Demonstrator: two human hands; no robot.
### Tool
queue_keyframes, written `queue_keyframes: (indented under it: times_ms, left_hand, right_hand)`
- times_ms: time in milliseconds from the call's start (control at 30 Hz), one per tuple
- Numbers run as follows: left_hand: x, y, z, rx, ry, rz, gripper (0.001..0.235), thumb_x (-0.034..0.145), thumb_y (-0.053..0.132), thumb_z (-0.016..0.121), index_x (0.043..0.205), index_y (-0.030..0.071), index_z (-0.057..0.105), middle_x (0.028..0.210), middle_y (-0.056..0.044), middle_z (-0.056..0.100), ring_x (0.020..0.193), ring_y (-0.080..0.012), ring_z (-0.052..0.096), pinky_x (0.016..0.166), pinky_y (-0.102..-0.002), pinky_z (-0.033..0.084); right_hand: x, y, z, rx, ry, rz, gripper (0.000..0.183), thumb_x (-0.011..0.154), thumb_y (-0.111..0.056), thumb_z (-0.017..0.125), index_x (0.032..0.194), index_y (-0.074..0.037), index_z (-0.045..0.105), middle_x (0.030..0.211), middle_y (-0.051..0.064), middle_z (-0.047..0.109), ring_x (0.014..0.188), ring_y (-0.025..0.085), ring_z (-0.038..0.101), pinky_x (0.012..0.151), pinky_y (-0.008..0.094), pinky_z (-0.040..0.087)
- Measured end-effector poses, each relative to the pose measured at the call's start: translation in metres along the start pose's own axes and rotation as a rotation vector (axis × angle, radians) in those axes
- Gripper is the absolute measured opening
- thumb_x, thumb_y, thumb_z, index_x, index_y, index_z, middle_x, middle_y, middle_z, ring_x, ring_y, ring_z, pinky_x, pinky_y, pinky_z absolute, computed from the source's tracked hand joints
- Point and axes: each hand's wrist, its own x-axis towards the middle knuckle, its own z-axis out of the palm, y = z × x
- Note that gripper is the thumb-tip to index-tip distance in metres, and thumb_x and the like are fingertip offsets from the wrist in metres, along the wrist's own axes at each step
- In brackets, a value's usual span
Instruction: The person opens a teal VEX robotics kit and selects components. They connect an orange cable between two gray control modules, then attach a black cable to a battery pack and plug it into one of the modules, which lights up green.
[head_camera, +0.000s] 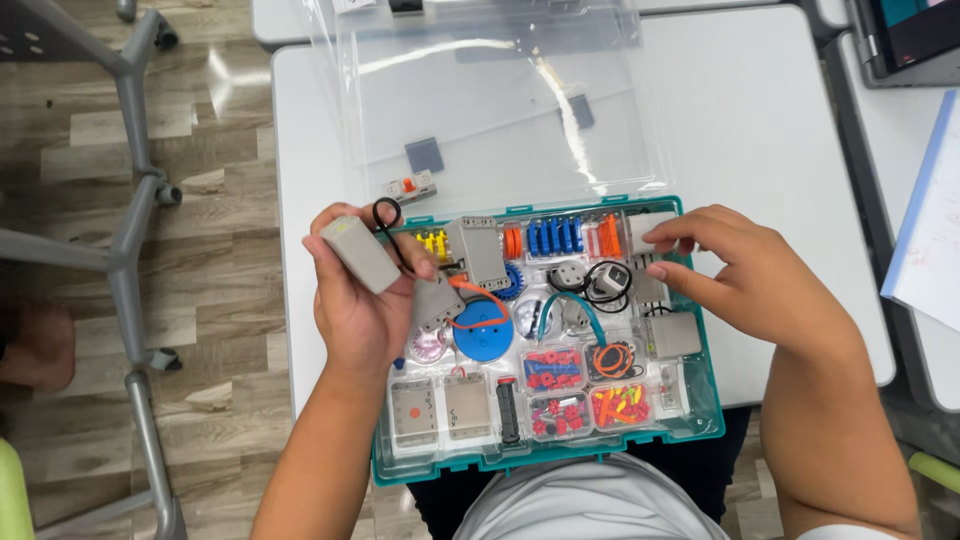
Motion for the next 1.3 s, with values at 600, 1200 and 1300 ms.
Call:
queue_keyframes:
  times_ms: [600,1200,1300]
  left_hand:
    - [-0.012,-0.004,0.006,0.229,-0.139,0.031,0.060,0.085,0.013,0.083,0.128,0.015,0.040,0.129,-0.010,0.045,0.083,-0.0155,0.047,0.077,-0.035,0.041]
    - [-0.016,-0.002,0.003,0.368,-0.233,-0.030,0.058,0.084,0.020,0.081,0.125,0.010,0.042,0.125,-0.011,0.043,0.094,-0.0167,0.050,0.086,-0.033,0.046]
    - [-0.018,0.000,0.005,0.390,-0.233,-0.052,0.058,0.083,0.023,0.081,0.125,0.010,0.043,0.125,-0.011,0.043,0.092,-0.0166,0.051,0.084,-0.033,0.047]
  right_hand:
    - [-0.106,0.007,0.051,-0.187,-0.111,-0.357,0.042,0.077,-0.030,0.079,0.114,-0.011,0.071,0.101,0.006,0.065,0.097,0.027,0.060,0.084,0.040,0.048]
    - [-0.107,0.024,0.060,-0.325,0.001,-0.823,0.057,0.069,-0.023,0.077,0.120,-0.003,0.065,0.114,0.011,0.067,0.096,0.028,0.064,0.083,0.041,0.051]
    - [-0.107,0.032,0.064,-0.325,0.022,-0.778,0.056,0.068,-0.019,0.077,0.120,-0.003,0.066,0.114,0.008,0.068,0.093,0.026,0.064,0.083,0.040,0.052]
